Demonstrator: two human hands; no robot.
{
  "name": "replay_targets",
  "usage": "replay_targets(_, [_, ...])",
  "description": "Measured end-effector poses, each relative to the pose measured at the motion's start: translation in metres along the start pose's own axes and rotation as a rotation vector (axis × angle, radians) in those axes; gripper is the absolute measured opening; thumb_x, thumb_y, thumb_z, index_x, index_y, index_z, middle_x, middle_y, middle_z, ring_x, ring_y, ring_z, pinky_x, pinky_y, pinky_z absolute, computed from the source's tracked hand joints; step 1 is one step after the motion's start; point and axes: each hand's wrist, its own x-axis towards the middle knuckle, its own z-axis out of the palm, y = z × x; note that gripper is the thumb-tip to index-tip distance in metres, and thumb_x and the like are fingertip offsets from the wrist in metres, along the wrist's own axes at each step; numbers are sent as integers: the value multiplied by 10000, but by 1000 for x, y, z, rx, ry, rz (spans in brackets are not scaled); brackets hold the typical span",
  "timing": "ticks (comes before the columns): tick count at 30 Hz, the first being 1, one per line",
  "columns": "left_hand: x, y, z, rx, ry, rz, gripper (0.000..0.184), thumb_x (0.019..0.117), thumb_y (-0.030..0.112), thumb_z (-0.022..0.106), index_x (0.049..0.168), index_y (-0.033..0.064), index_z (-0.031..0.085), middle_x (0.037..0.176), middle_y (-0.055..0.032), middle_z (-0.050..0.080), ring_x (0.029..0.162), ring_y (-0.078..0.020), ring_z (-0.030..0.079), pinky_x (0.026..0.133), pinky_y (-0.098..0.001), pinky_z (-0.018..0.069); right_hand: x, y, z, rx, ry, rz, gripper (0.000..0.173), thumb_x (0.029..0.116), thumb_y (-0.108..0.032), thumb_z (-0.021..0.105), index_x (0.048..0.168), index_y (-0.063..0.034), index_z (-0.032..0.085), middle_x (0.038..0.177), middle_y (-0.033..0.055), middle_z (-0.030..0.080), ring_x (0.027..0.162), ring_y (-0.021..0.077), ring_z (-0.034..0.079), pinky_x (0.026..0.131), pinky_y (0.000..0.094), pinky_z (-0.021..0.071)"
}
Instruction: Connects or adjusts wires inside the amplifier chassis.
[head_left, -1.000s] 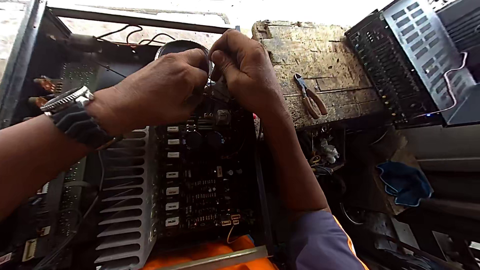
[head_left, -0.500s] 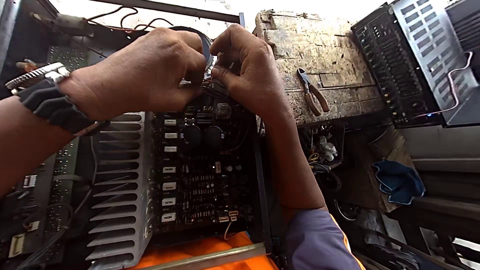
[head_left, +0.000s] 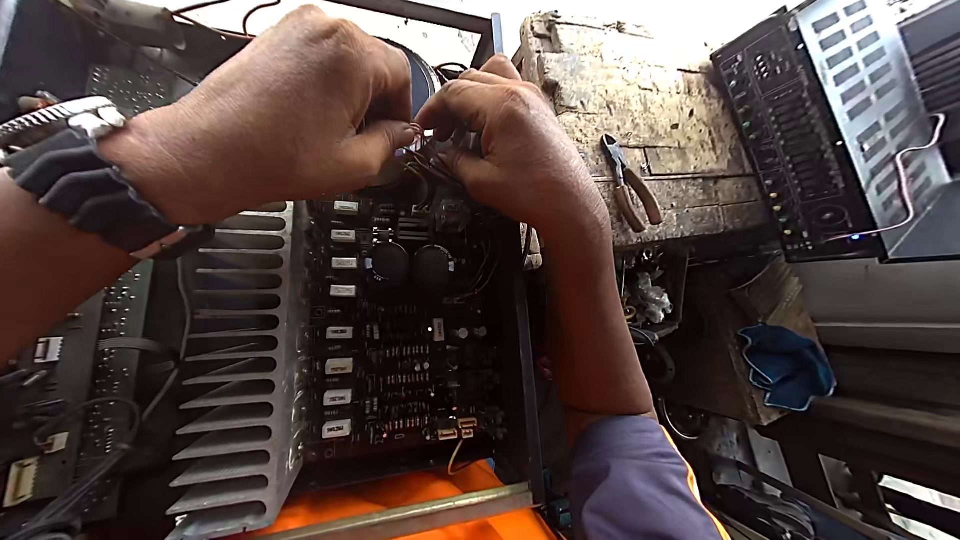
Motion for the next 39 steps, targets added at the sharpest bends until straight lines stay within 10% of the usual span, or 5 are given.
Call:
replay_targets(15, [-1, 8, -11, -568, 74, -313, 301, 899, 150, 722, 1189, 154, 643, 690, 68, 657, 516, -13, 570, 444, -148, 452, -1, 7, 5, 504, 238, -85, 166, 984, -72, 641, 1116, 7, 702, 1040, 78, 717, 935, 123, 702, 823, 290, 613])
replay_targets(21, [1, 11, -2, -916, 98, -385, 50, 973, 64, 643, 1017, 81, 658, 654, -12, 640, 490, -75, 578, 440, -189, 498, -7, -19, -1, 305, 312, -141, 346, 857, -92, 786, 1184, -22, 700, 1070, 51, 722, 1038, 165, 646, 844, 318, 535])
replay_targets(30, [2, 18, -8, -1123, 107, -511, 186, 999, 46, 577, 844, 87, 671, 662, 5, 629, 534, -56, 600, 515, -199, 560, -11, -32, 7, 140, 501, -446, 113, 894, -143, 805, 1004, -132, 831, 956, 136, 707, 1016, 217, 613, 886, 362, 473])
replay_targets(36, [3, 3, -3, -447, 100, -390, 185, 1045, 267, 566, 1055, 186, 732, 745, 82, 658, 590, 5, 572, 543, -191, 475, -11, -32, 8, 488, 512, -277, 96, 958, 22, 658, 1022, 87, 686, 981, 152, 733, 901, 180, 725, 768, 331, 632])
replay_targets(39, [5, -8, 6, -153, -14, -206, 241, 1024, 334, 560, 1180, 230, 713, 792, 42, 633, 673, -91, 577, 620, -383, 486, -12, -28, 9, 587, 525, -197, 104, 978, 49, 606, 1060, 102, 638, 972, 159, 736, 854, 198, 738, 709, 344, 644])
